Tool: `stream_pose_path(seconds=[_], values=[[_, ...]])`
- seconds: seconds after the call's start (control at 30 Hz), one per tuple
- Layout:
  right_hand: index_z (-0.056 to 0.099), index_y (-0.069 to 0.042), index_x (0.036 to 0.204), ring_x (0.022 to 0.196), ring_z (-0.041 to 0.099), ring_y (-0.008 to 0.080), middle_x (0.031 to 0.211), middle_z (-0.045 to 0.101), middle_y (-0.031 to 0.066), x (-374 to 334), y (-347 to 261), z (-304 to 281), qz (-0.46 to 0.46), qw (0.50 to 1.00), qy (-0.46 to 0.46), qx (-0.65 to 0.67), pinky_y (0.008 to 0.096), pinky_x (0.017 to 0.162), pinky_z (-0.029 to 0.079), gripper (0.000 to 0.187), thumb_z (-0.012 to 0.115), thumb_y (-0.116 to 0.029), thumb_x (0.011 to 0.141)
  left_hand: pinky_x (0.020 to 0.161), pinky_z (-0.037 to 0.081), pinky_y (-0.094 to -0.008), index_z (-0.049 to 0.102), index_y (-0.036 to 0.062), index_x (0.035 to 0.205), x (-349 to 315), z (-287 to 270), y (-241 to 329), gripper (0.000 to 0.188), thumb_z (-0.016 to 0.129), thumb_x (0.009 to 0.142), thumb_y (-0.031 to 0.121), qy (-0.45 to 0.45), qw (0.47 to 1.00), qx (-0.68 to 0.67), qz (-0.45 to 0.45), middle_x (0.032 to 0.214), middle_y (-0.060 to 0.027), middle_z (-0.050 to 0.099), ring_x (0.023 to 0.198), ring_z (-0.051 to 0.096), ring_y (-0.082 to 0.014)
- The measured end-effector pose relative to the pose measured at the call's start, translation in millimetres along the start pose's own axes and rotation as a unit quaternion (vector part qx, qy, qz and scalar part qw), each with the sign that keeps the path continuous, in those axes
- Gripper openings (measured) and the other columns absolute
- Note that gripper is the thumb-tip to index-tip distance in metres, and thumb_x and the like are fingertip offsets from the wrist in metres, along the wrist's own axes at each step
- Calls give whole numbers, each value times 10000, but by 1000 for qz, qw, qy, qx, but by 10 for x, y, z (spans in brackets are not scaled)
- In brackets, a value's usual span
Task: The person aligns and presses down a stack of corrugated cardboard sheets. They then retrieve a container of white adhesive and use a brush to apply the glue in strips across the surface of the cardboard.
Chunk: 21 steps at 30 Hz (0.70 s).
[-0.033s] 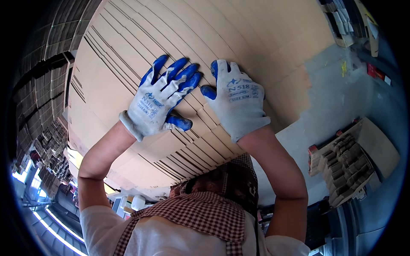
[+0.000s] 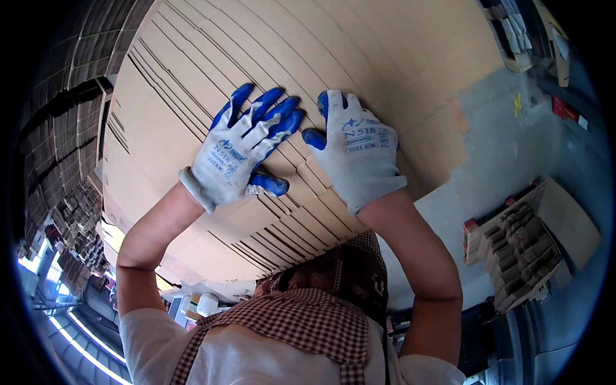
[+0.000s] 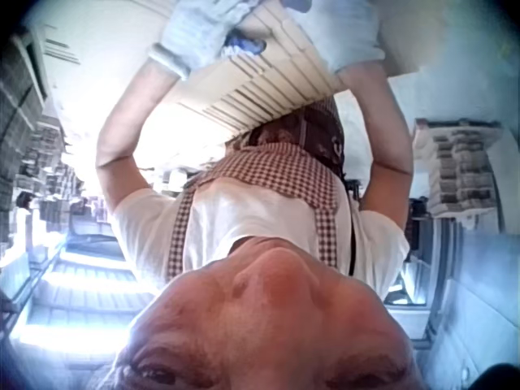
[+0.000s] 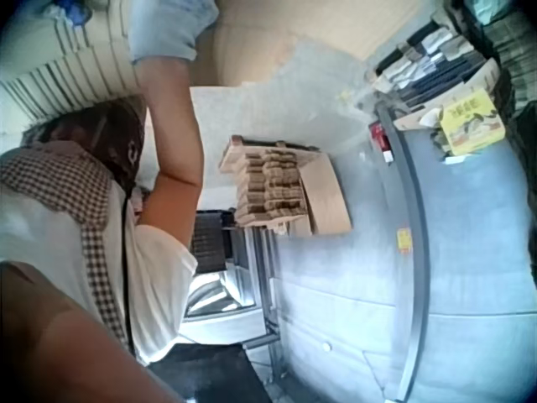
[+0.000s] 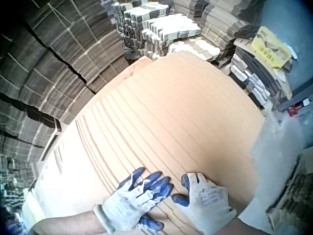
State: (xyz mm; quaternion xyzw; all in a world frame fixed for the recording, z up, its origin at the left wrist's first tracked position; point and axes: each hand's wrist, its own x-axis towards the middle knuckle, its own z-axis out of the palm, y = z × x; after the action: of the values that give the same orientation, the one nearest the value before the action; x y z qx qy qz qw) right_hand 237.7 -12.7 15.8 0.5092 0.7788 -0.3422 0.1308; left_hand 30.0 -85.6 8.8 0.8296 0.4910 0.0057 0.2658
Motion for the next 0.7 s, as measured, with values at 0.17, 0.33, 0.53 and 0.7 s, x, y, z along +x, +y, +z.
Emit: stream_pose_path(seconds=[0.17, 0.33, 0.53, 0.7], values=[[524, -114, 1221, 1034, 670, 287, 1169, 599, 114, 15, 0, -34, 8, 1000, -17, -10, 510, 801, 555, 431, 659, -392, 921, 1241, 104, -502, 339, 141, 1547, -13, -44, 24, 953, 418, 835, 770, -18, 1000, 11, -2, 1604, -82, 318, 1497, 252, -283], [521, -122, 1224, 1040, 666, 286, 1154, 601, 108, 29, 31, -42, 5, 1000, -16, 9, 524, 807, 548, 433, 658, -399, 921, 1244, 105, -498, 341, 145, 1545, -17, -68, 34, 948, 431, 832, 764, -25, 1000, 17, -2, 1601, -84, 319, 1495, 255, -279], [532, -123, 1203, 1032, 670, 282, 1148, 609, 102, 30, 79, -30, -20, 1000, 4, 10, 509, 801, 547, 418, 671, -390, 913, 1219, 149, -509, 407, 133, 1511, -60, -70, 12, 901, 478, 839, 730, -10, 1000, 21, 5, 1569, -115, 371, 1475, 297, -316], [550, -112, 1172, 1000, 683, 271, 1097, 647, 90, 24, 115, -83, -30, 999, 20, 26, 481, 825, 541, 395, 677, -377, 908, 1118, 321, -520, 606, 112, 1326, -45, -158, -140, 567, 675, 845, 404, 130, 990, 46, -21, 1409, -116, 550, 1349, 475, -310]])
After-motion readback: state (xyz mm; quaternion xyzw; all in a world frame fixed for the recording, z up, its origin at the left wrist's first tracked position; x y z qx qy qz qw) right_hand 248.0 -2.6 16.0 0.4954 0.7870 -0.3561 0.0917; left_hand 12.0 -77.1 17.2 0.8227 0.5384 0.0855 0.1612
